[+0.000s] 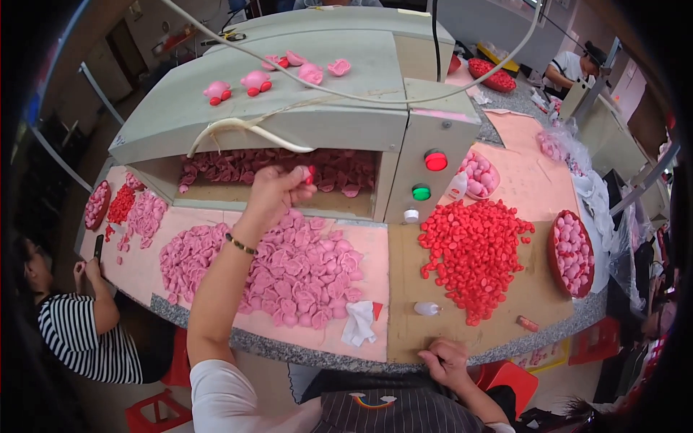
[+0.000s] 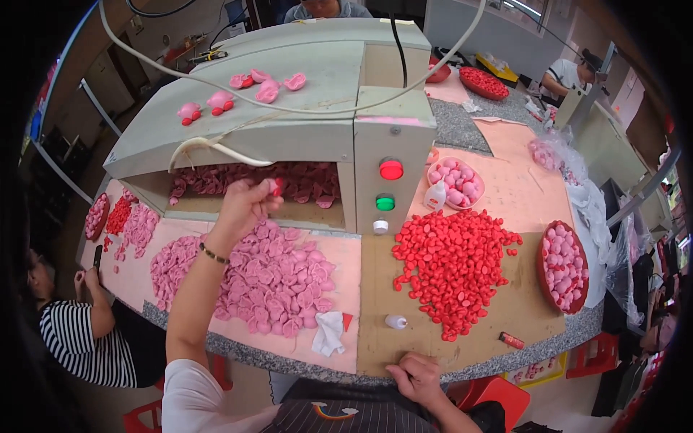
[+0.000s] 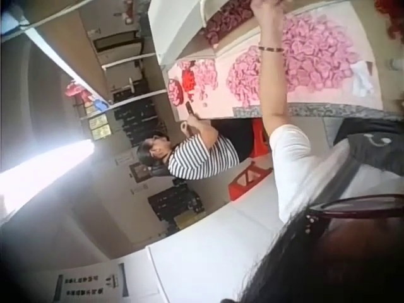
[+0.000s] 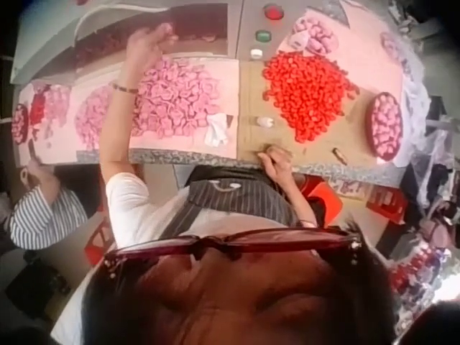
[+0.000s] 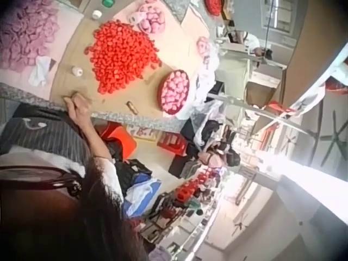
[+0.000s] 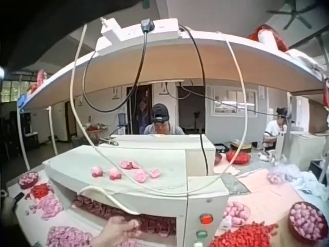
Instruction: Glue and assemble small pink and red clay pieces together at a workstation.
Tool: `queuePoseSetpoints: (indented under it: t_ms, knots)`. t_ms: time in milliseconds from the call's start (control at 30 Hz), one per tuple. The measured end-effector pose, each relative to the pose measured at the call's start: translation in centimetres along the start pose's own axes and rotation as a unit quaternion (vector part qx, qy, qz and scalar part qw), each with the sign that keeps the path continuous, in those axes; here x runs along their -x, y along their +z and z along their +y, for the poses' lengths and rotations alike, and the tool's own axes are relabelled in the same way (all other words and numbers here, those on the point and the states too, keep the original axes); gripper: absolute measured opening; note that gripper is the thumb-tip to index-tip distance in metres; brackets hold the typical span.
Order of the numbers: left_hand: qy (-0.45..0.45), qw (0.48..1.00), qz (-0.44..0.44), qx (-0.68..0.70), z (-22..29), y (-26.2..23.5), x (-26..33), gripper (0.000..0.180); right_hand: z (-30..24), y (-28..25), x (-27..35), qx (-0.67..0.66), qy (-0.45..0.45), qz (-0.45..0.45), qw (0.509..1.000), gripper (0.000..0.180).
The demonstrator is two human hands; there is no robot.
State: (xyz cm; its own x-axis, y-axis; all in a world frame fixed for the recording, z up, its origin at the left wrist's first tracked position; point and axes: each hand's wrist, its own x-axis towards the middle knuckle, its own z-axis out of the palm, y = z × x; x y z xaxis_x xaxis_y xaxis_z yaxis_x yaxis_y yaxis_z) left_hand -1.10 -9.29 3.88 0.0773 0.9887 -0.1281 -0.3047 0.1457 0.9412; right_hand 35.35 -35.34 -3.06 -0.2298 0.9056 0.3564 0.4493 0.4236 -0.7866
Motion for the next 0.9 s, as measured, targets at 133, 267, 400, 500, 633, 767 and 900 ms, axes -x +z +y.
queuePoseSetpoints:
  t_ms: [133, 267, 400, 500, 633, 767, 900]
  knots:
    - [-0.009, 0.975, -0.115, 0.189, -3.5, 1.8, 10.9, 0.023, -0.5, -0.2, -0.5, 0.010, -0.029, 0.005, 1.000, 0.025]
    - [-0.008, 0.952, -0.111, 0.285, -7.4, 4.3, 16.9, 0.025, -1.5, 0.5, -0.8, -0.003, -0.060, 0.002, 0.998, 0.025]
    - [-0.013, 0.951, -0.075, 0.300, -9.8, 5.8, 19.7, 0.030, -3.7, 2.4, -2.3, -0.010, -0.140, -0.051, 0.989, 0.021]
    - [-0.043, 0.939, -0.073, 0.335, -10.3, 6.9, 20.7, 0.039, -4.9, 3.6, -3.6, -0.027, -0.154, -0.041, 0.987, 0.017]
    - [-0.059, 0.921, -0.108, 0.371, -11.4, 7.3, 21.3, 0.042, -5.5, 4.2, -4.9, -0.039, -0.147, -0.023, 0.988, 0.013]
    - [-0.072, 0.916, -0.118, 0.377, -12.1, 7.7, 21.4, 0.042, -5.6, 5.0, -5.6, -0.045, -0.144, 0.016, 0.988, 0.022]
    - [-0.088, 0.906, -0.129, 0.394, -12.7, 8.2, 21.7, 0.043, -6.1, 5.2, -6.4, -0.040, -0.139, 0.004, 0.989, 0.034]
